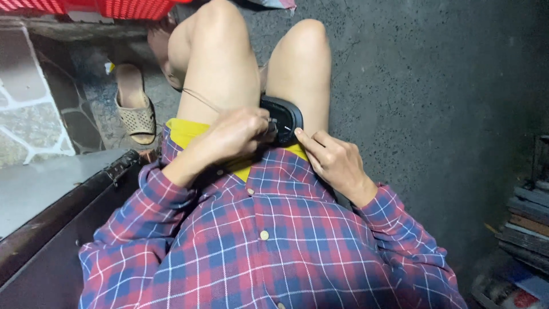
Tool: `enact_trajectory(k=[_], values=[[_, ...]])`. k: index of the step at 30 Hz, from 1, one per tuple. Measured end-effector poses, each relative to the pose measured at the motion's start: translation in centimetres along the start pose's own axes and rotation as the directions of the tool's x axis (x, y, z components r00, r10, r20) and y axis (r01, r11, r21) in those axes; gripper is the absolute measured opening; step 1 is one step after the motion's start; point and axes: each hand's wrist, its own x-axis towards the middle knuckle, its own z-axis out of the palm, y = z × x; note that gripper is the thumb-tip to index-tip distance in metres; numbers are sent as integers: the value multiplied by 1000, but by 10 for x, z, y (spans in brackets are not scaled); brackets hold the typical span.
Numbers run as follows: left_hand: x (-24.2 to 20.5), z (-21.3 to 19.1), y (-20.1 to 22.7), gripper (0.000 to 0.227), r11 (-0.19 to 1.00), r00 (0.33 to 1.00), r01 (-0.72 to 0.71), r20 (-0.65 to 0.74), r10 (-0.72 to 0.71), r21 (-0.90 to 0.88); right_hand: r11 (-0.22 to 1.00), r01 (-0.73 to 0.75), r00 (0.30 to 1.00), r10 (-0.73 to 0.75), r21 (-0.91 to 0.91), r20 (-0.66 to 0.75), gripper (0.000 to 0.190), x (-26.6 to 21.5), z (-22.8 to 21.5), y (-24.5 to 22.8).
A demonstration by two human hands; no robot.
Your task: Hand-stitching the sole of a black sandal using a specialized needle and thread.
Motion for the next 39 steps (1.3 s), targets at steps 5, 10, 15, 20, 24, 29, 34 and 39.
enact_trajectory(k=[5, 10, 15, 20, 24, 29, 34, 39], values=[[-4, -9, 14, 8, 806, 998, -61, -56, 34, -589, 995, 2, 1000, -5, -102, -29, 27, -4, -1, -4], [2, 12, 21, 8, 572, 975, -207, -218, 51, -794, 979, 51, 993, -71, -200, -96, 30, -5, 1, -4], [-2, 15, 13, 6, 714, 952, -182, -303, -44, -676, 956, 105, 977, -150, -272, -151, 31, -5, 3, -2], [-25, -16, 12, 23, 987, 956, 163, 251, -154, -14, 979, 78, 985, -105, -187, -137, 32, -6, 10, 4], [-17, -48, 39, 15, 941, 952, 98, 305, 6, -323, 981, 81, 983, -108, -175, -148, 32, -6, 9, 4], [-2, 5, 29, 8, 522, 987, -157, -148, 59, -838, 987, 63, 987, -84, -150, -137, 31, -4, 7, 2], [11, 41, 7, 9, 782, 933, -115, -336, -127, -613, 986, 69, 990, -87, -152, -113, 33, -5, 9, 4], [11, 48, 8, 16, 933, 939, 172, -234, -253, -318, 981, 68, 992, -87, -184, -96, 34, -4, 6, 4]])
